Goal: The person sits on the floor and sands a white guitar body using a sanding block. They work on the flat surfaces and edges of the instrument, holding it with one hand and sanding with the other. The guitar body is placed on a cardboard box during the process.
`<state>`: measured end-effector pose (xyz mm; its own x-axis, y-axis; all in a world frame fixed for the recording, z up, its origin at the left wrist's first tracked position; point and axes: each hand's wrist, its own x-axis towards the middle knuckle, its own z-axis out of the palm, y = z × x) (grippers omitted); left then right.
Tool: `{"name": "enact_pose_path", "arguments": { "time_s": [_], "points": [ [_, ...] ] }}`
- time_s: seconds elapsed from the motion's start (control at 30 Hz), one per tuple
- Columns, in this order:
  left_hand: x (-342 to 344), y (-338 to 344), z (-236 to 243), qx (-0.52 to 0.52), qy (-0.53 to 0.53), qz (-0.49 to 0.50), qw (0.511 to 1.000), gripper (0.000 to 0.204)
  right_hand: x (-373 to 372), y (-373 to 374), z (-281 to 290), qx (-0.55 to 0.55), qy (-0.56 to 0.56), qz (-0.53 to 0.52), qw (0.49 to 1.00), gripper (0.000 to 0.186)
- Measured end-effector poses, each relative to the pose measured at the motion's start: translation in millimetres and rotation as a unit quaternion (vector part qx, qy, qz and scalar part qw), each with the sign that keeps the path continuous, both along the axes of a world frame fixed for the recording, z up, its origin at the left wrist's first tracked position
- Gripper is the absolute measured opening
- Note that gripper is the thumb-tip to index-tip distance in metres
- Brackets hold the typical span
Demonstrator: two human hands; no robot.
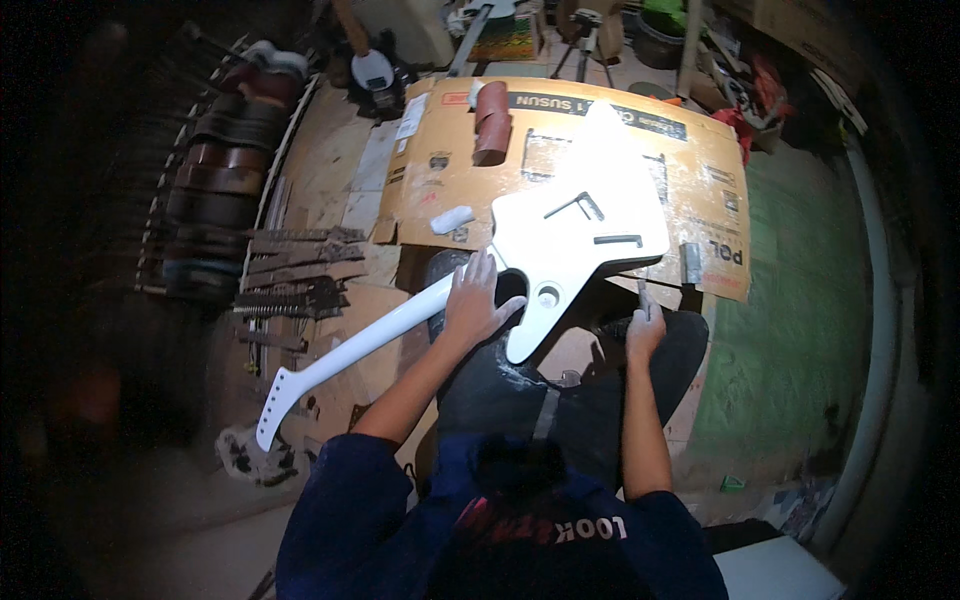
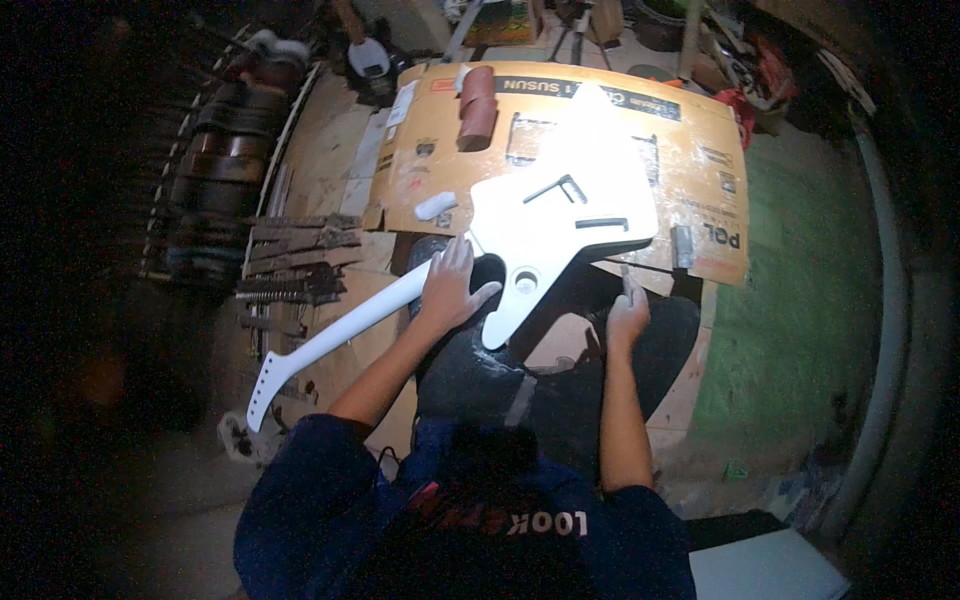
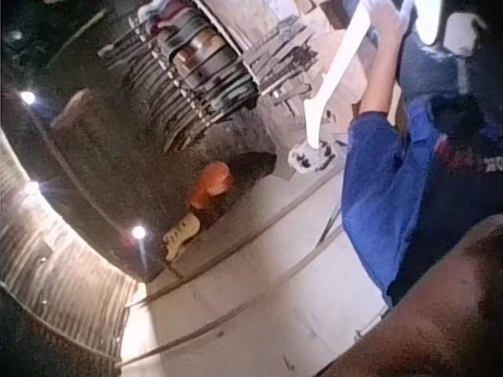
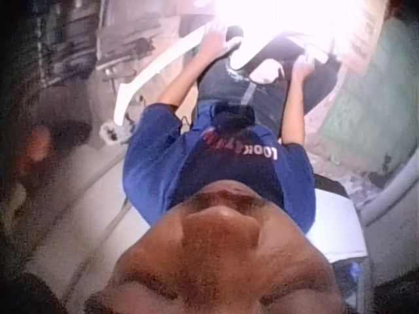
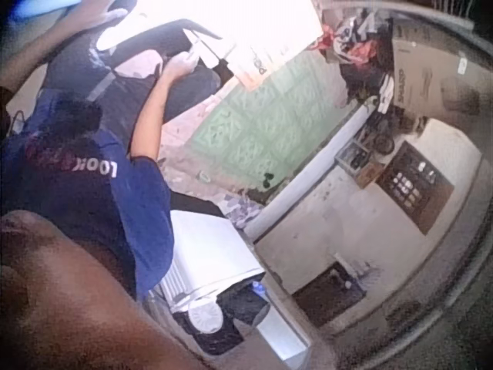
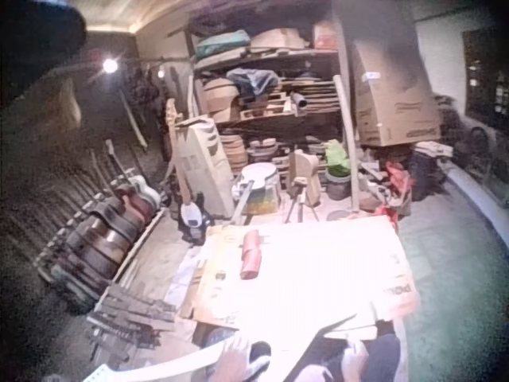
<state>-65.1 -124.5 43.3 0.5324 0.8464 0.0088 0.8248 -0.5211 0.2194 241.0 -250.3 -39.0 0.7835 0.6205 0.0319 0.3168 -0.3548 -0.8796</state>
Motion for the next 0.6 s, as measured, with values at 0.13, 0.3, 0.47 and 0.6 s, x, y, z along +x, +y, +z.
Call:
{"name": "enact_pose_path", "arguments": {
  "time_s": [0.13, 0.3, 0.47, 0.6],
  "points": [
    [-16, 2, -8, -0.011, 0.010, 0.020, 1.000, 0.098, -2, 2, 11, -0.029, 0.038, -0.002, 0.999, 0.054],
    [-78, -24, 15, 0.011, 0.010, 0.073, 0.997, 0.093, -7, 5, 28, -0.042, 0.064, -0.002, 0.997, 0.056],
    [-159, -65, 40, -0.016, 0.089, 0.188, 0.978, 0.092, -4, 5, 21, -0.015, 0.081, 0.010, 0.997, 0.056],
    [-206, -86, 27, 0.073, 0.149, 0.269, 0.949, 0.095, -7, 10, 26, -0.016, 0.113, 0.026, 0.993, 0.057]
  ]
}}
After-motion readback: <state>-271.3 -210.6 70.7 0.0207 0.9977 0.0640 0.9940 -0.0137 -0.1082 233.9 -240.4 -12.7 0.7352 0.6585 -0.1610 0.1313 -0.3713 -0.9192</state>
